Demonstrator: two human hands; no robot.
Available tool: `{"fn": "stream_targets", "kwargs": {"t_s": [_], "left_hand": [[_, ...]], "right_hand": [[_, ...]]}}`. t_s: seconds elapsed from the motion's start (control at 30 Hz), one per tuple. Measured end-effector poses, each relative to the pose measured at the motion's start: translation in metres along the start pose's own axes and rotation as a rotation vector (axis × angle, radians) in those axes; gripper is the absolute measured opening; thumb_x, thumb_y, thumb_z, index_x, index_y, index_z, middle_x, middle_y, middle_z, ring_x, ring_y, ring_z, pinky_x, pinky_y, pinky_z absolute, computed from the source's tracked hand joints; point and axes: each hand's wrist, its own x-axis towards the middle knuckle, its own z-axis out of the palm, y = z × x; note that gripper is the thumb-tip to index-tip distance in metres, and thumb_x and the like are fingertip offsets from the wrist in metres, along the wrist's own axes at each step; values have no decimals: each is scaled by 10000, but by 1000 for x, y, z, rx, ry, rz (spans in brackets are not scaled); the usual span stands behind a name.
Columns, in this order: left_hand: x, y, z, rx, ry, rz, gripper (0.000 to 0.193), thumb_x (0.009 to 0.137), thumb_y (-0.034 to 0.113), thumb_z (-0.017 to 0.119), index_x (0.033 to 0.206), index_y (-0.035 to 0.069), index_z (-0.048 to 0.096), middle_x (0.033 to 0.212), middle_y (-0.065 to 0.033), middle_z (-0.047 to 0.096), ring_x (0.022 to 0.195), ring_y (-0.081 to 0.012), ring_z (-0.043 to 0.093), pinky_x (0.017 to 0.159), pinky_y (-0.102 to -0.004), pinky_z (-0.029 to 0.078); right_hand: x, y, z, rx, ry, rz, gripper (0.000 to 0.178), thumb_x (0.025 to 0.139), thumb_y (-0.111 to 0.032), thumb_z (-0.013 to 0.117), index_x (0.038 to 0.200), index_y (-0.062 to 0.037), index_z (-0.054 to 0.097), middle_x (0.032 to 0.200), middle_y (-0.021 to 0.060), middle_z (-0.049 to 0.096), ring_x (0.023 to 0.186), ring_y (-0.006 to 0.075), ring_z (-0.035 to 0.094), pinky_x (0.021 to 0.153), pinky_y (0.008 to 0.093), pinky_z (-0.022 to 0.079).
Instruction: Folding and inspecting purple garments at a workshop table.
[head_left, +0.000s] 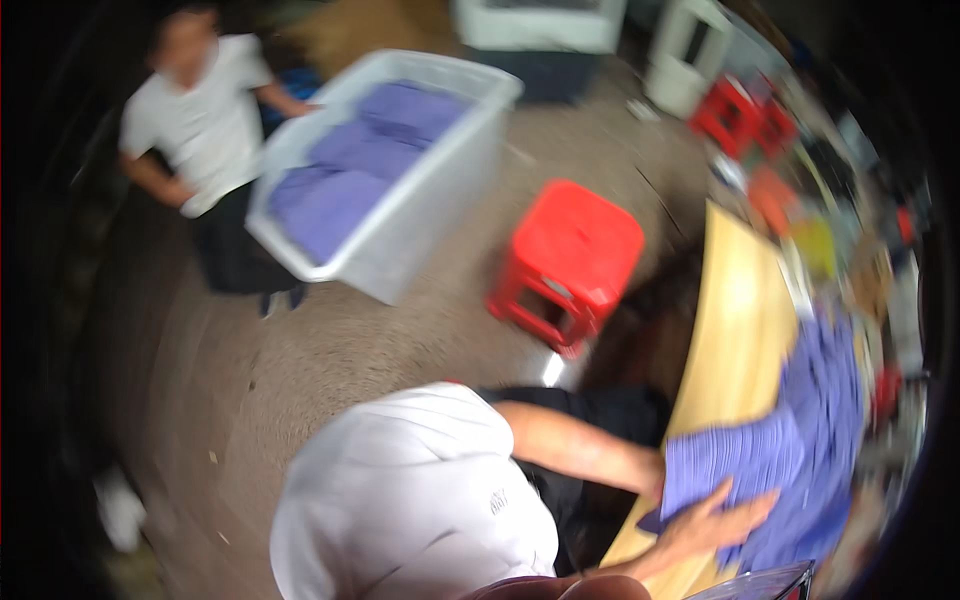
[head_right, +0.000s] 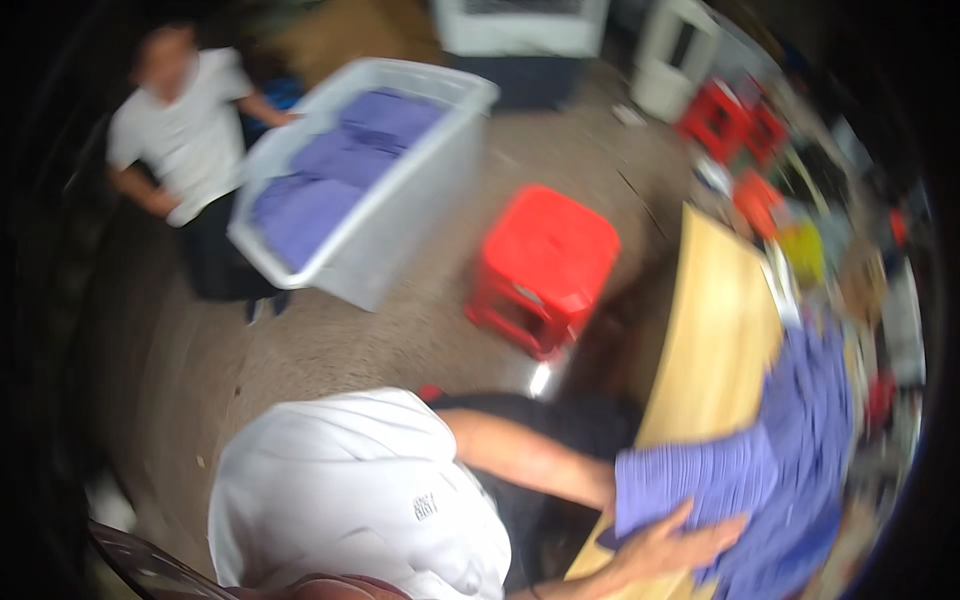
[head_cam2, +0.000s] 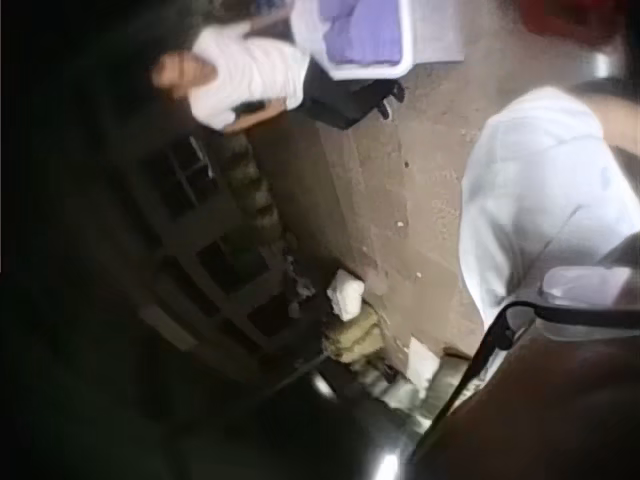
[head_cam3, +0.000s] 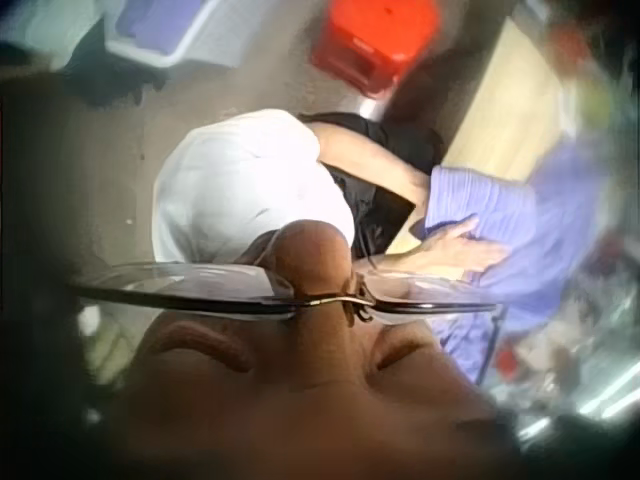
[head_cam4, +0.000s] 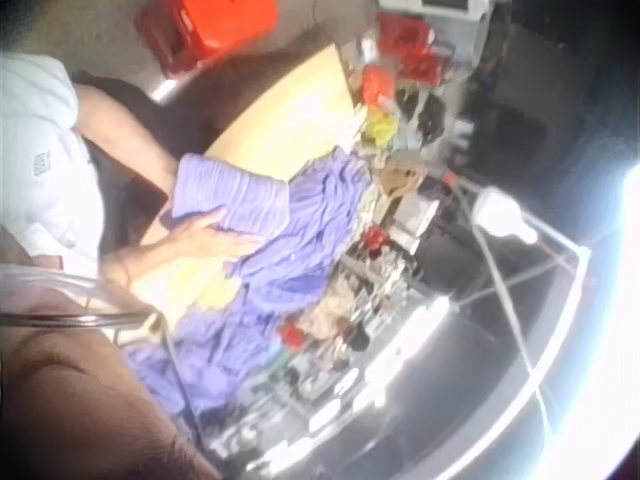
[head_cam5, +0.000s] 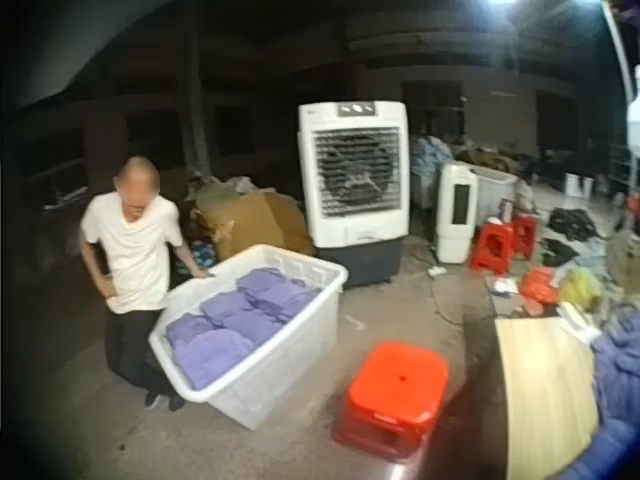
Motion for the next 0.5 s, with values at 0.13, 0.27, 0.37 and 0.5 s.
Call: {"fn": "stream_targets", "kwargs": {"t_s": [0.13,0.27,0.37,0.5], "left_hand": [[45,-45,51,-131,-80,-159,515,1098,334,549,1504,18,569,1441,-158,658,1326,-278,615,1123,-453,485],[53,-43,42,-93,-23,-150,507,1097,319,557,1502,14,569,1444,-161,657,1330,-278,614,1126,-453,482],[27,27,24,279,68,15,497,1105,327,565,1498,23,564,1516,-149,597,1406,-277,555,1142,-401,460],[14,32,85,1046,-119,476,375,1102,117,567,1456,6,618,1486,-134,626,1401,-234,570,1177,-404,445]], "right_hand": [[-19,28,17,-83,-292,281,861,1055,-539,635,1692,-42,337,1745,265,302,1621,452,250,1320,581,149],[-90,61,91,-244,-589,425,851,943,-545,697,1676,-213,421,1736,289,294,1631,491,201,1280,716,104],[-84,47,88,-149,-514,440,899,872,-459,776,1669,-224,434,1721,307,304,1611,539,201,1243,778,133],[-77,47,104,-77,-410,433,850,903,-497,762,1645,-204,470,1694,318,339,1589,542,248,1212,805,156]]}}
